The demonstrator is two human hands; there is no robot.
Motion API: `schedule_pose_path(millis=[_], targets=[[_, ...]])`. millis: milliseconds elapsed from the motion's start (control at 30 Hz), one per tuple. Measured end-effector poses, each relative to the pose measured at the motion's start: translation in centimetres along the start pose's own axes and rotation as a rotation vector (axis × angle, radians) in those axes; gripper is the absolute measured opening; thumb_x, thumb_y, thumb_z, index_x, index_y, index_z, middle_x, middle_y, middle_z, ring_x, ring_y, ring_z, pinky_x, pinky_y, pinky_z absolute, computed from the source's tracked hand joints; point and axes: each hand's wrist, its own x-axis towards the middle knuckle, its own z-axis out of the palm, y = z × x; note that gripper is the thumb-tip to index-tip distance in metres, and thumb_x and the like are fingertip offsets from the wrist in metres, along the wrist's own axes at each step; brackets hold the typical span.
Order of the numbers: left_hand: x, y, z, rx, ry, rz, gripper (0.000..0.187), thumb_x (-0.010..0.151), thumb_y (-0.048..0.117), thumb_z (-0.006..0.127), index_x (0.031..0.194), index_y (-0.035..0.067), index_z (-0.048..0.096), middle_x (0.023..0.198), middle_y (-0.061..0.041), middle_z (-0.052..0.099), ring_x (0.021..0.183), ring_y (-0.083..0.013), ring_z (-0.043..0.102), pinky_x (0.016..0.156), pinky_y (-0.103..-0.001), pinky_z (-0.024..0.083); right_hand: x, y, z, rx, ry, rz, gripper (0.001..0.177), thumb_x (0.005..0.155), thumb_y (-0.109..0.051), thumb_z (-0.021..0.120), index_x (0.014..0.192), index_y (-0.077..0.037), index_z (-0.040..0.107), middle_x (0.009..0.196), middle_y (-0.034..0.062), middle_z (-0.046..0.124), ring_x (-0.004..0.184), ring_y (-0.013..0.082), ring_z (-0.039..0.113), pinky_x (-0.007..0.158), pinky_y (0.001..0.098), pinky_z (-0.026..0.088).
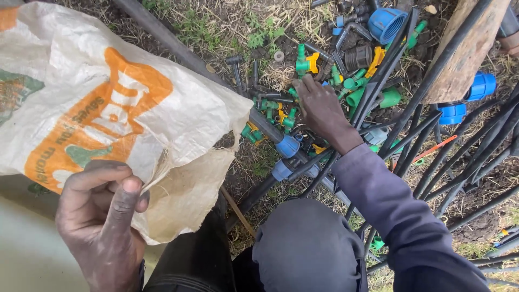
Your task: Sorting and bagging various plastic irrigation fittings from a pile on the ground.
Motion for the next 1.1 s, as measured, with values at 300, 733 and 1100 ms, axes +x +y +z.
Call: schedule_pose_path(millis=[300, 733, 1100], targets=[[0.1, 0.2, 0.2, -0.009, -0.005, 0.007, 0.015, 0.099, 0.014, 0.071, 0.107, 0.007, 0.06, 0.092, -0.008, 0.054, 0.067, -0.0115, 0.048, 0.06, -0.021, 0.045, 1.0, -0.7, -0.3, -0.188, -0.056, -0.045, 0.039, 0.084, 0.014, 0.059, 0.12, 0.0, 0.057, 0.132, 0.0173, 0.047, 0.085, 0.0243, 0.062, 0.061, 0.0487, 0.067], [0.1, 0.4, 0.1, 0.03, 0.001, -0.021, 0.015, 0.098, 0.015, 0.071, 0.106, 0.008, 0.06, 0.099, -0.006, 0.054, 0.078, -0.0097, 0.052, 0.058, -0.018, 0.047, -3.8, -0.1, -5.9, 1.039, 0.197, 0.415, 0.021, 0.093, -0.013, 0.067, 0.099, -0.012, 0.046, 0.1, 0.0058, 0.056, 0.066, 0.0139, 0.062, 0.058, 0.0265, 0.059], [0.1, 0.7, 0.8, 0.046, -0.015, 0.001, 0.013, 0.099, 0.014, 0.07, 0.104, 0.009, 0.06, 0.096, -0.006, 0.055, 0.072, -0.0099, 0.049, 0.06, -0.02, 0.047, -5.9, -5.0, -4.4, 1.665, -0.359, 0.168, 0.087, 0.086, -0.02, 0.076, 0.155, 0.006, 0.03, 0.108, 0.0197, 0.076, 0.084, 0.0255, 0.078, 0.065, 0.0306, 0.065]])
